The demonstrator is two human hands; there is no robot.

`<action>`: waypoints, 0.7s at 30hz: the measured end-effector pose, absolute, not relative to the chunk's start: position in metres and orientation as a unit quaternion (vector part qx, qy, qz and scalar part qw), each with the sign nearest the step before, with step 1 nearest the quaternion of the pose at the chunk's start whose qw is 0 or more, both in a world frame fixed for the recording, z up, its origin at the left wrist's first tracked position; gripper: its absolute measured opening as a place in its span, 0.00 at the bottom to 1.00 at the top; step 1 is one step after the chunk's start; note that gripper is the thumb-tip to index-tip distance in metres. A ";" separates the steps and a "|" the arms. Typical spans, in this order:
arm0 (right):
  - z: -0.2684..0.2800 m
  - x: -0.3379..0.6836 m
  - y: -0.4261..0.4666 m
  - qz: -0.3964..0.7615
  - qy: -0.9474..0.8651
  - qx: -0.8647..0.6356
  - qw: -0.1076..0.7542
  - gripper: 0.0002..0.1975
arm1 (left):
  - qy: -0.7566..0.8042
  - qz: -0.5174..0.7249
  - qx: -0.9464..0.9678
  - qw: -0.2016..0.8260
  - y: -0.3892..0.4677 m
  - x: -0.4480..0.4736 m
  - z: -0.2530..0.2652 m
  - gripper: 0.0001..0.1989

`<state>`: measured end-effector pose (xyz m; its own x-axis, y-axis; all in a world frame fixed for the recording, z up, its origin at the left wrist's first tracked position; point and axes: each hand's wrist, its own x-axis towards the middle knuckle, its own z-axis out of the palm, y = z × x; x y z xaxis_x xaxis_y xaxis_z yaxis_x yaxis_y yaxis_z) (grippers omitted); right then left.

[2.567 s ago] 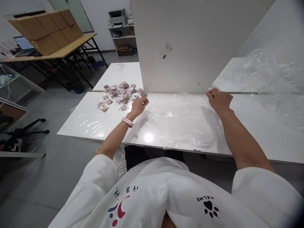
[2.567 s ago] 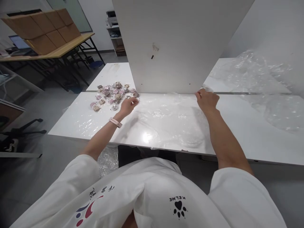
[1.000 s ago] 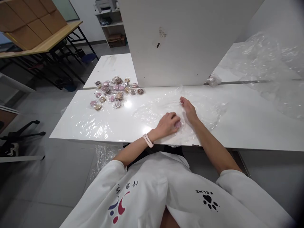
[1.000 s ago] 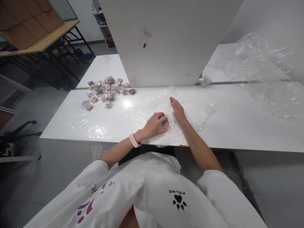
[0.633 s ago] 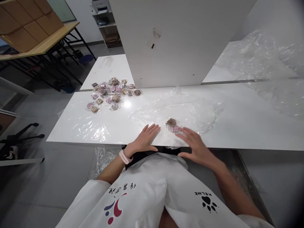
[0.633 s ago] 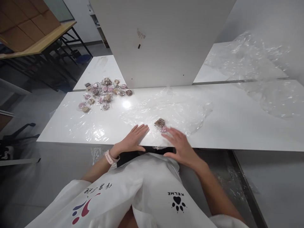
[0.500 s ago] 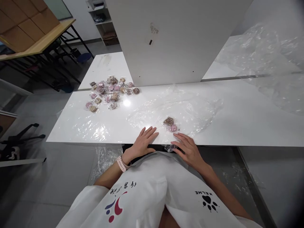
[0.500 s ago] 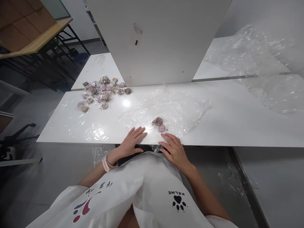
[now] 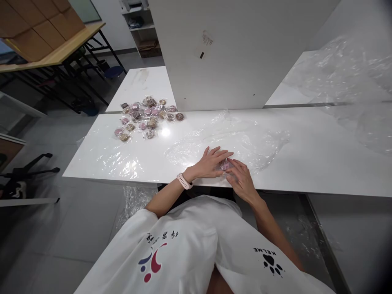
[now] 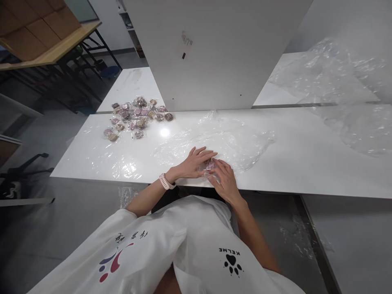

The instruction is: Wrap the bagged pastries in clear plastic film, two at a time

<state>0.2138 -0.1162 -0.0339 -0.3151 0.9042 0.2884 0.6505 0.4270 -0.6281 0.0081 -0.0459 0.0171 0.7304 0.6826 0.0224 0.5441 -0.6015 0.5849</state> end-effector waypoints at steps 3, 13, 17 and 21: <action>-0.032 0.211 -0.117 0.187 -0.791 -0.506 0.290 0.17 | 0.350 0.089 0.896 0.259 -0.048 0.001 0.010 0.30; -0.021 0.227 -0.125 0.198 -0.836 -0.449 0.244 0.20 | 0.340 0.085 0.899 0.264 -0.093 -0.049 0.003 0.56; -0.010 0.227 -0.125 0.219 -0.817 -0.452 0.284 0.11 | 0.357 0.105 0.897 0.239 -0.103 -0.049 -0.002 0.46; -0.002 0.219 -0.099 0.280 -0.742 -0.506 0.340 0.12 | 0.413 0.176 0.862 0.234 -0.101 -0.036 -0.003 0.25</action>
